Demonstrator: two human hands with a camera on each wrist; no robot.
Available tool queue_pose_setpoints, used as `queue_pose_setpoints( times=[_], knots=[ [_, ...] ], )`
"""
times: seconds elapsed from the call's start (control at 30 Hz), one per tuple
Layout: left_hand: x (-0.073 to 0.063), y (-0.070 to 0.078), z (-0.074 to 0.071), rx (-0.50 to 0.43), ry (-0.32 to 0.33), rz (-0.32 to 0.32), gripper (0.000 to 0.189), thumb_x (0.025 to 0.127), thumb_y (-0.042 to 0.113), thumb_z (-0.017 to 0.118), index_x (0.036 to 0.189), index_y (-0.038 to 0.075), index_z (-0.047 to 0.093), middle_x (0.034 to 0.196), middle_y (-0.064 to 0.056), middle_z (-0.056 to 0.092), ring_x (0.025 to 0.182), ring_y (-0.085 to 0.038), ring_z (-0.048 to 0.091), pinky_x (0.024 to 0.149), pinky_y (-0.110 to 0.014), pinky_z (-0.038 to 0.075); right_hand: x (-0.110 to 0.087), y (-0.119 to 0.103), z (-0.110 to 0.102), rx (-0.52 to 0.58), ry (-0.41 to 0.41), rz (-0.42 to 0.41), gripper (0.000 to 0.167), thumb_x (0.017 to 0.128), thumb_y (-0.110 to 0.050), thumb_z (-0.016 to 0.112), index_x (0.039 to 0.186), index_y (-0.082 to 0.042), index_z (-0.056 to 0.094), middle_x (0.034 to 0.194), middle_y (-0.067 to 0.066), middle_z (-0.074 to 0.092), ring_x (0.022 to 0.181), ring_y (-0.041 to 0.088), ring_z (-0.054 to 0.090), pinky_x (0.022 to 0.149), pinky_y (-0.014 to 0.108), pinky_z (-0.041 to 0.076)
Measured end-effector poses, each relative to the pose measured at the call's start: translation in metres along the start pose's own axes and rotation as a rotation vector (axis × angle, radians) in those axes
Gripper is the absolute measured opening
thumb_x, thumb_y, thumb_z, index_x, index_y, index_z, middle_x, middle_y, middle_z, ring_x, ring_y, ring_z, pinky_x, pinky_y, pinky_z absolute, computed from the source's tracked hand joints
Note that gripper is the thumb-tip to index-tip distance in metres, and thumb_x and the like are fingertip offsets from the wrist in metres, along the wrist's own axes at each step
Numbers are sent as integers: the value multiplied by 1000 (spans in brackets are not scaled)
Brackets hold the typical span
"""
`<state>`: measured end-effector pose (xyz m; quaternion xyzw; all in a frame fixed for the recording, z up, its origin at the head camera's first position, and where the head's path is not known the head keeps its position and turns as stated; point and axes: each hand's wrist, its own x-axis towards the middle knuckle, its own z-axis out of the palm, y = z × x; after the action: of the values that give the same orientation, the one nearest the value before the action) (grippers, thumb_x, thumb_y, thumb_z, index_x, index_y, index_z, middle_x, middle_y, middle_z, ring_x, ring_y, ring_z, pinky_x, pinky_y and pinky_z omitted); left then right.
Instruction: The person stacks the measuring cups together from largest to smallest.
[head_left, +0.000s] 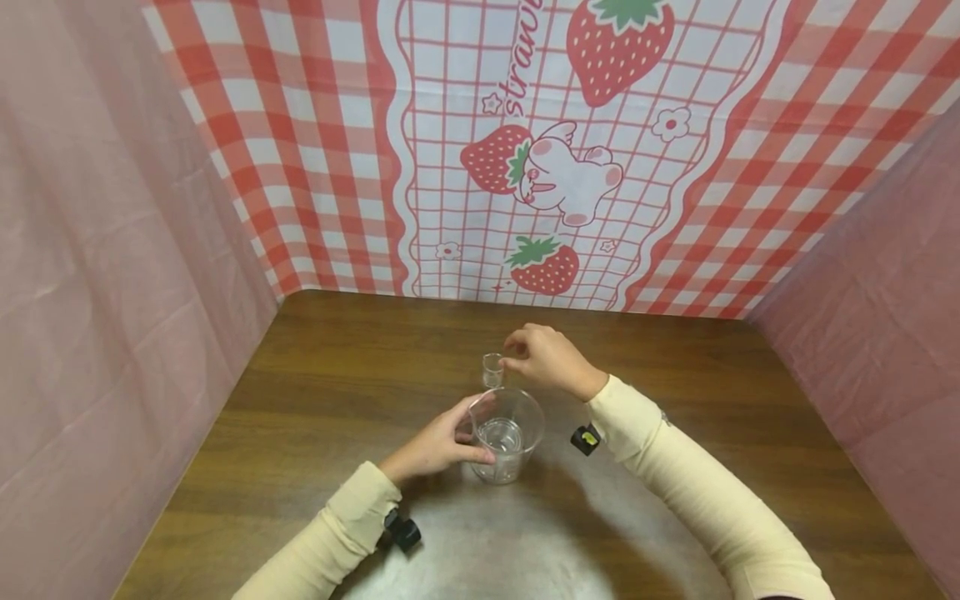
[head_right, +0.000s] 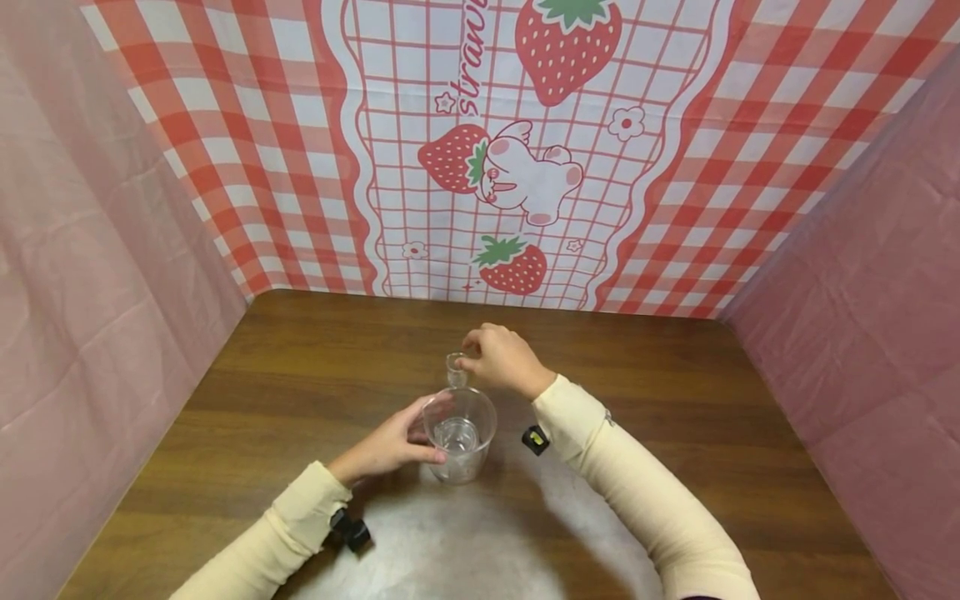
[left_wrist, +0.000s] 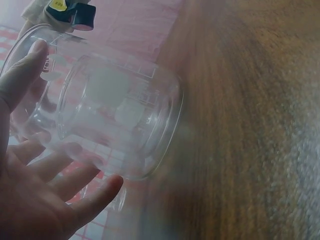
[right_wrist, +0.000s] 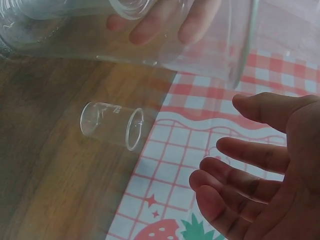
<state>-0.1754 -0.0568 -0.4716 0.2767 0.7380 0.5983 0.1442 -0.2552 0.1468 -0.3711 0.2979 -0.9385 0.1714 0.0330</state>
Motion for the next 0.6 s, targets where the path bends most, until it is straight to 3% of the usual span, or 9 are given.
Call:
queue_pose_setpoints(
  times=[0.6],
  knots=[
    [0, 0, 0, 0, 2, -5, 87, 81, 17, 79, 151, 5, 29, 155, -21, 35, 138, -40, 41, 104, -47, 50, 11, 6, 8, 9, -30, 48, 36, 84, -29, 75, 106, -1, 70, 93, 14, 68, 84, 23, 63, 75, 39, 55]
  ],
)
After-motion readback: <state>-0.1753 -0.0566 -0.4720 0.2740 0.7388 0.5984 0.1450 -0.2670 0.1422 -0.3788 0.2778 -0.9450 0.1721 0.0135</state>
